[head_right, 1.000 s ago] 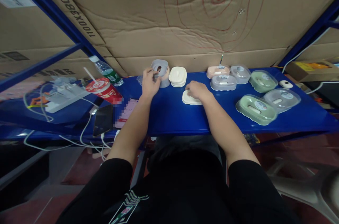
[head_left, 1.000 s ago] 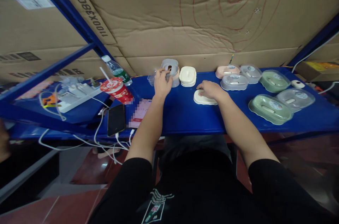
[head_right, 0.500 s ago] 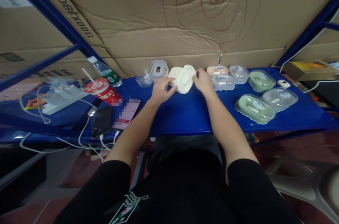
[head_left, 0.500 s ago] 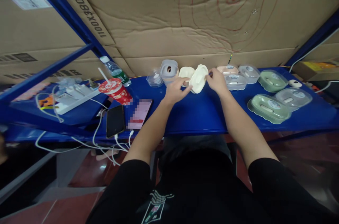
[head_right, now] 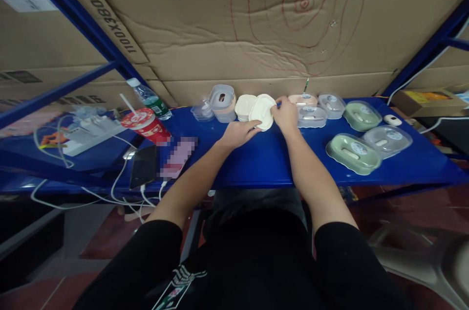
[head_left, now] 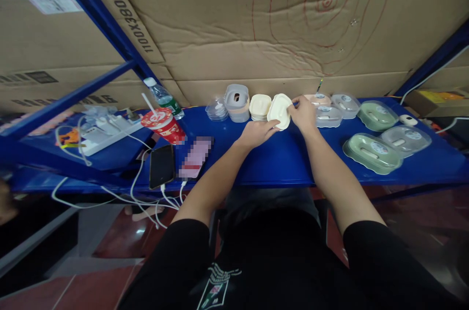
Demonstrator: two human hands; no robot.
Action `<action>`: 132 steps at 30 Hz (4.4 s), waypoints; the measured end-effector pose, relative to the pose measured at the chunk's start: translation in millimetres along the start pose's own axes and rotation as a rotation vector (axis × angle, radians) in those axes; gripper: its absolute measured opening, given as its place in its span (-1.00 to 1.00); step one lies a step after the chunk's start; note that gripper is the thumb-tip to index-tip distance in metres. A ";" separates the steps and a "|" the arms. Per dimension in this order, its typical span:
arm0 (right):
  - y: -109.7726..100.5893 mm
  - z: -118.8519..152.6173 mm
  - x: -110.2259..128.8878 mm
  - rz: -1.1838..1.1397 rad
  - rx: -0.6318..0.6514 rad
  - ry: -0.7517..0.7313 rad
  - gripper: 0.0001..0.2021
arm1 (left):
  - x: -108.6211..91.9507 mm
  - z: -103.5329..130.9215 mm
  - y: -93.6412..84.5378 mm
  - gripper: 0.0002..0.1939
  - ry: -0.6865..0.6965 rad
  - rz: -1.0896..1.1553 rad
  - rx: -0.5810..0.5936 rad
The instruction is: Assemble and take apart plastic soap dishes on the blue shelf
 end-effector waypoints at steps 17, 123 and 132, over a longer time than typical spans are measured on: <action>11.6 9.0 -2.2 0.186 0.145 -0.079 -0.44 | 93.5 -13.5 8.1 -0.45 -0.430 0.009 -0.150; 32.1 -3.9 5.3 -0.844 0.055 0.027 -0.28 | 34.7 -7.4 -1.8 -0.41 -0.438 1.353 -0.056; 21.3 1.7 13.8 -0.821 -0.055 -0.036 -0.29 | 53.4 -6.0 4.4 -0.48 -0.552 1.373 -0.162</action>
Point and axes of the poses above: each hand's wrist, its own z-axis away from the middle knuckle, its own y-axis out of the palm, x = y × z, the point moved 9 cm from there along -z, towards the middle knuckle, and after that the axes turned 4 degrees about -x, right-handed, at the moved point
